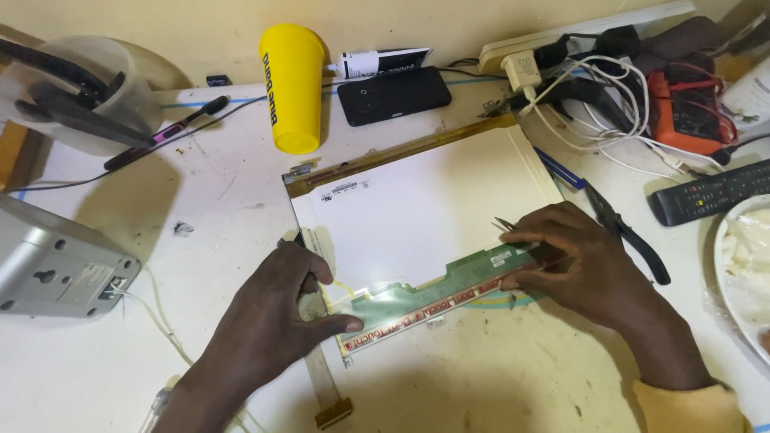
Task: Disassembling the layers of a laptop LCD screen, including removing tape and disconnecting ribbon cables.
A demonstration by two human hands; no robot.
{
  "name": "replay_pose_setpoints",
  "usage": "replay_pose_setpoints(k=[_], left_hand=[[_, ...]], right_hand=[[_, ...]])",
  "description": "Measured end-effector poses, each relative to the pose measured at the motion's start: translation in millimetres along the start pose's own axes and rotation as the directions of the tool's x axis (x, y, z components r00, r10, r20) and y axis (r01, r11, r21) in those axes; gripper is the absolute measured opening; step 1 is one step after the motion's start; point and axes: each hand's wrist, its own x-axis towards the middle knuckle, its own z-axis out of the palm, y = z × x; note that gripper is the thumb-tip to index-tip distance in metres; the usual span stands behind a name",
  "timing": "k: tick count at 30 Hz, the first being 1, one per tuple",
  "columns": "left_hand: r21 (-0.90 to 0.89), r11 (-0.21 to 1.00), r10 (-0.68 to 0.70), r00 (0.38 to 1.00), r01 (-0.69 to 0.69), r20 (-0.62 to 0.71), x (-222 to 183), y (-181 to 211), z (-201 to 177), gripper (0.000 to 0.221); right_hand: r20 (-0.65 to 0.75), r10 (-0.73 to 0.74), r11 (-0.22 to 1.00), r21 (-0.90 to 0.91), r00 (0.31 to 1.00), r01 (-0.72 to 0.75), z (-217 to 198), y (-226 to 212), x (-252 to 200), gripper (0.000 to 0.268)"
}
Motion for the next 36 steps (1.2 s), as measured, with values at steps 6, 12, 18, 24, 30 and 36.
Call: replay_pose_setpoints(k=[6, 12, 18, 24, 30, 36], left_hand=[[0.007, 0.981, 0.194, 0.965, -0.196, -0.174, 0, -6, 5, 0.046], [0.184, 0.768, 0.638, 0.706, -0.613, -0.307, -1, 26, 23, 0.024], [0.324, 0.674, 0.733, 0.658, -0.664, -0.173, 2, 47, 47, 0.038], [0.288, 0.722, 0.686, 0.705, -0.63, -0.178, 2, 51, 48, 0.019], [0.349, 0.814, 0.555, 0.799, -0.465, -0.231, 2, 42, 40, 0.063], [0.347, 0.8, 0.575, 0.79, -0.489, -0.213, 6, 38, 35, 0.06]], right_hand=[[-0.107, -0.433, 0.898, -0.138, 0.895, 0.418, 14, 6, -3, 0.035], [-0.11, -0.55, 0.828, -0.202, 0.828, 0.524, 15, -1, -3, 0.036], [-0.109, -0.654, 0.75, -0.226, 0.749, 0.622, 20, -8, -5, 0.015], [-0.154, -0.61, 0.792, -0.152, 0.777, 0.592, 19, -16, -6, 0.007], [-0.187, -0.585, 0.811, -0.111, 0.789, 0.575, 18, -23, -7, 0.008], [-0.192, -0.568, 0.823, -0.108, 0.8, 0.558, 20, -21, -6, 0.01]])
